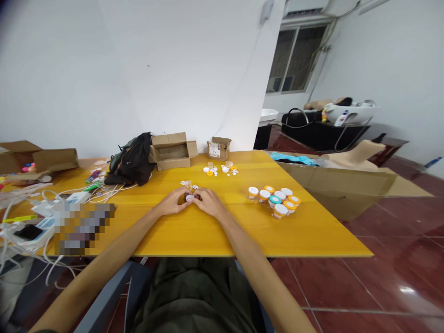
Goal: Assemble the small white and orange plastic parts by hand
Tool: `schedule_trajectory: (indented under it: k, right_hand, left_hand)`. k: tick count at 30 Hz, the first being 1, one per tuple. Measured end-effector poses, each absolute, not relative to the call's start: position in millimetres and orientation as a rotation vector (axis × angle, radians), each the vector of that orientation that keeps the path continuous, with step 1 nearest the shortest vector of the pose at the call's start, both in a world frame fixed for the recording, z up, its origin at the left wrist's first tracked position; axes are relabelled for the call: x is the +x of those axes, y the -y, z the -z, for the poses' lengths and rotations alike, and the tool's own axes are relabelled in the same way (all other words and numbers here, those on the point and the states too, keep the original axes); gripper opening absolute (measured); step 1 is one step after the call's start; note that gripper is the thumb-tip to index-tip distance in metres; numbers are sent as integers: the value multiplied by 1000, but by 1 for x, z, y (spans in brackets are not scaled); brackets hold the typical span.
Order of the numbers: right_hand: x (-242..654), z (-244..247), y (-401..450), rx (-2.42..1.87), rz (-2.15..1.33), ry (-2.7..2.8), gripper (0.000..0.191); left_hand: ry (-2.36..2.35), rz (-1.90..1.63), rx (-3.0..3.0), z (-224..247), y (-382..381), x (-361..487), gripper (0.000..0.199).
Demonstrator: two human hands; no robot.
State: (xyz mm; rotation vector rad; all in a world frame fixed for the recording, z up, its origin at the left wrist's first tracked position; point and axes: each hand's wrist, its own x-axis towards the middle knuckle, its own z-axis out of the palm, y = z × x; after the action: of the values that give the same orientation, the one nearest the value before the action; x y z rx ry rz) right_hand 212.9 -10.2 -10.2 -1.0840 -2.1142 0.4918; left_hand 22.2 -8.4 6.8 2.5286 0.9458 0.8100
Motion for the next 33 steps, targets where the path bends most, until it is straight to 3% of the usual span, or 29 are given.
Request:
schedule_trajectory:
  k: [13,33]
  right_hand:
    - [211,9,12,-1121,-515,2097,11]
    - [214,17,-2,-1002,-736,2012,34]
  left_hand:
    - [-955,-809,2480,-4,6,23,13]
    - [-1021,-817,2375,-2,5,22,20]
